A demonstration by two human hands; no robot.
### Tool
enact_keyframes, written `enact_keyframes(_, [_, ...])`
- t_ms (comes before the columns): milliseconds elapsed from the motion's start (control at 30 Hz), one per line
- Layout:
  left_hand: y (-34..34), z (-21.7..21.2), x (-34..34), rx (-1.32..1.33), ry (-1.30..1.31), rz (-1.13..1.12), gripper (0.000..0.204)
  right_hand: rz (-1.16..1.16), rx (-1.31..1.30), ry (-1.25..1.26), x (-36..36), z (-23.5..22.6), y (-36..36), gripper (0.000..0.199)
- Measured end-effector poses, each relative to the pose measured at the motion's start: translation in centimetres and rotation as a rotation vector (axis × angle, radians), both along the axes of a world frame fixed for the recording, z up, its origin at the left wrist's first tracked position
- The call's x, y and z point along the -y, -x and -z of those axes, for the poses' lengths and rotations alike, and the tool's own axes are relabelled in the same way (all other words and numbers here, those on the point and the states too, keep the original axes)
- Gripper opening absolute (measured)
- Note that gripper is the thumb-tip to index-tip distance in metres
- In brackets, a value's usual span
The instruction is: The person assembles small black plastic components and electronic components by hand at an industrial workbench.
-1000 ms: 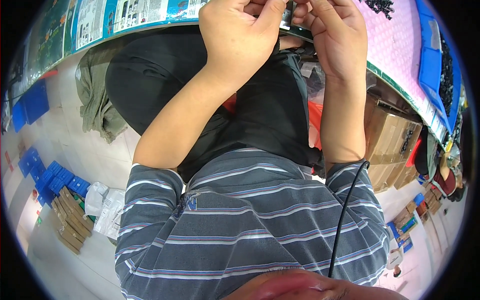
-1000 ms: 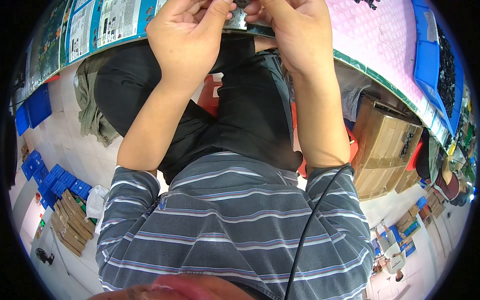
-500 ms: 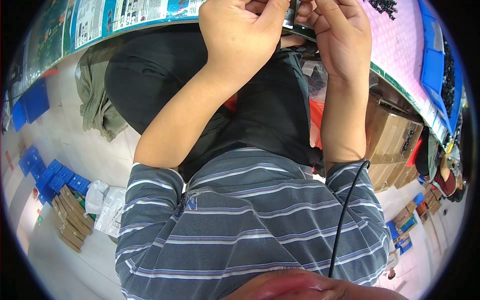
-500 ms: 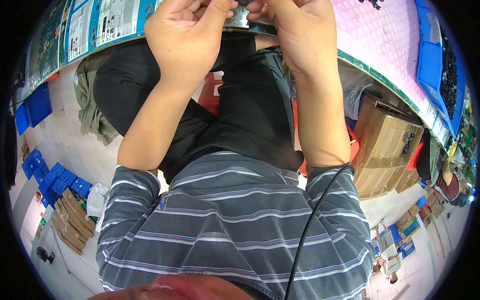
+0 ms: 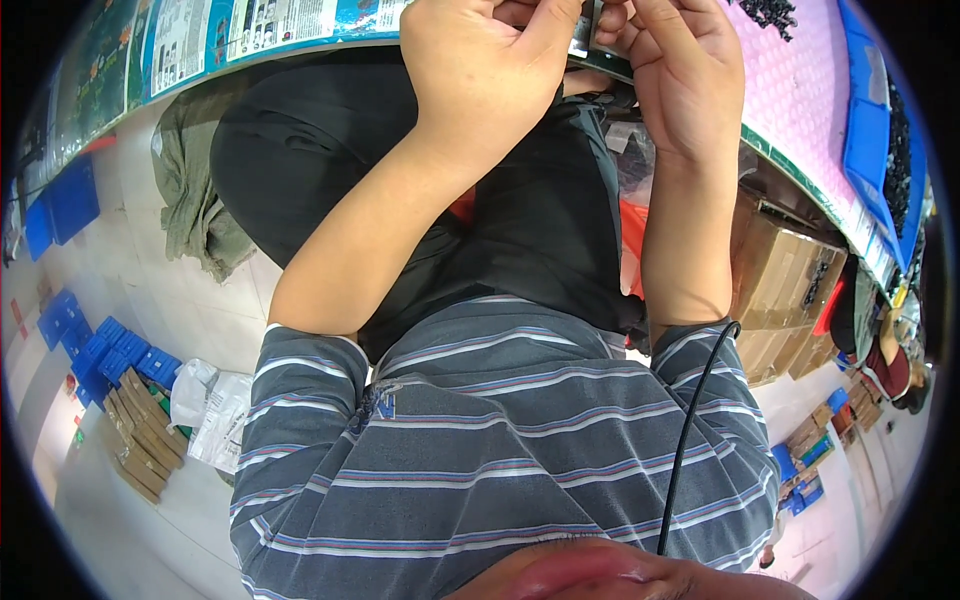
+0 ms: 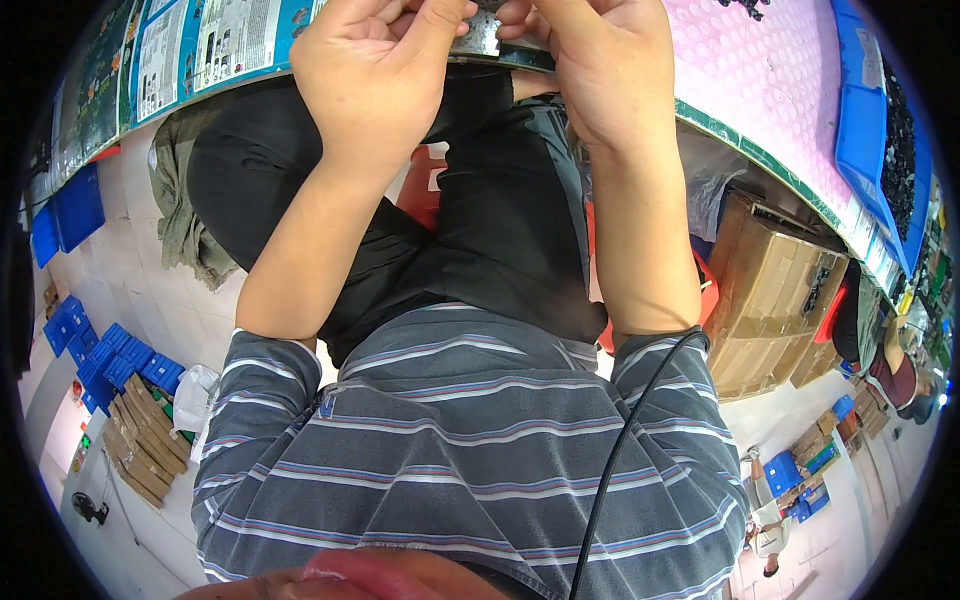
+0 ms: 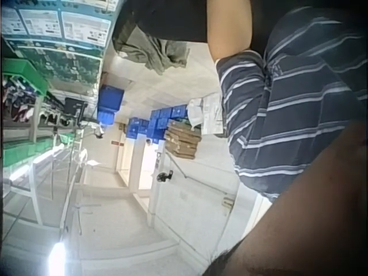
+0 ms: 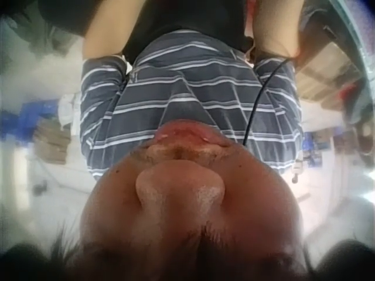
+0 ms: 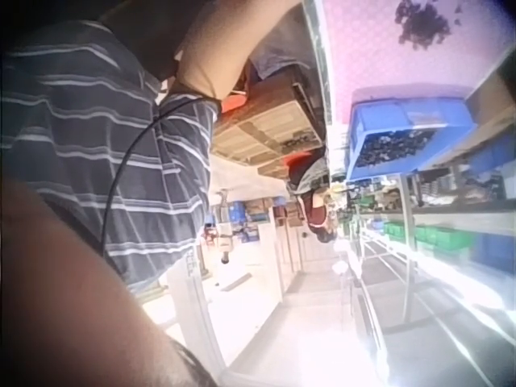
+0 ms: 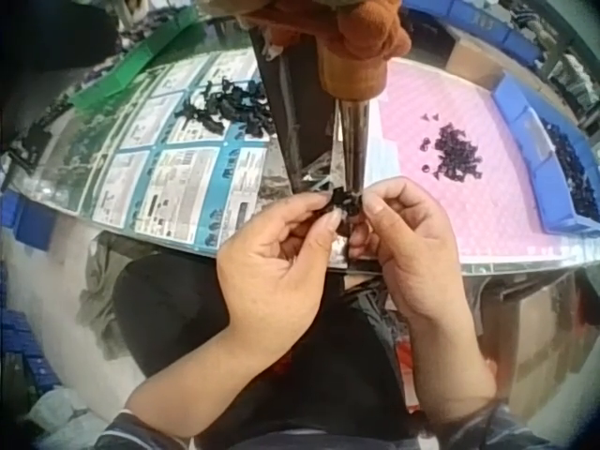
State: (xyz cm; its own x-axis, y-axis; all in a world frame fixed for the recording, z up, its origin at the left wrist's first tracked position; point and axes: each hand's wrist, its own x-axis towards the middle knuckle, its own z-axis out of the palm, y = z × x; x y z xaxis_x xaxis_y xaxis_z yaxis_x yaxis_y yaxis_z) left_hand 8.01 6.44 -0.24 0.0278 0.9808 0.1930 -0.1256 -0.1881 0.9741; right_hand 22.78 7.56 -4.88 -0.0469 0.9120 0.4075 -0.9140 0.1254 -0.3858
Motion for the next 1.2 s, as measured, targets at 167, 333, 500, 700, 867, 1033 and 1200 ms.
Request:
enact_keyframes(167, [0.1, 1.7, -1.3, -0.042, -0.39, -0.002, 0.019, 0.298, 0.724, 0.49, 2.3, -5.7, 0.8, 0.01])
enact_keyframes(333, [0.3, -0.7, 0.1, -0.022, 0.021, -0.009, 0.019, 0.169, 0.38, 0.229, 0.6, -1.6, 0.1, 0.01])
enact_keyframes(500, [0.5, -0.3, 0.0, -0.265, -0.272, -0.064, 0.018, -0.004, 0.005, -0.011, -0.2, -0.3, 0.5, 0.01])
enact_keyframes(700, [0.6, -1.2, 0.1, -0.017, 0.01, -0.015, 0.018, 0.303, 0.719, 0.469, 1.8, -4.5, 0.5, 0.01])
enact_keyframes(867, [0.9, -1.5, 0.1, -0.039, 0.015, -0.024, 0.018, 0.296, 0.718, 0.478, 2.3, -5.9, 0.9, 0.01])
enact_keyframes(1033, [1.0, -0.9, 0.0, 0.001, 0.018, -0.006, 0.019, 0.155, 0.373, 0.244, 1.6, -4.6, 1.0, 0.01])
enact_keyframes(1200, [0.7, -0.7, -0.1, -0.127, -0.178, -0.026, 0.018, 0.309, 0.716, 0.466, 1.8, -4.8, 0.8, 0.01])
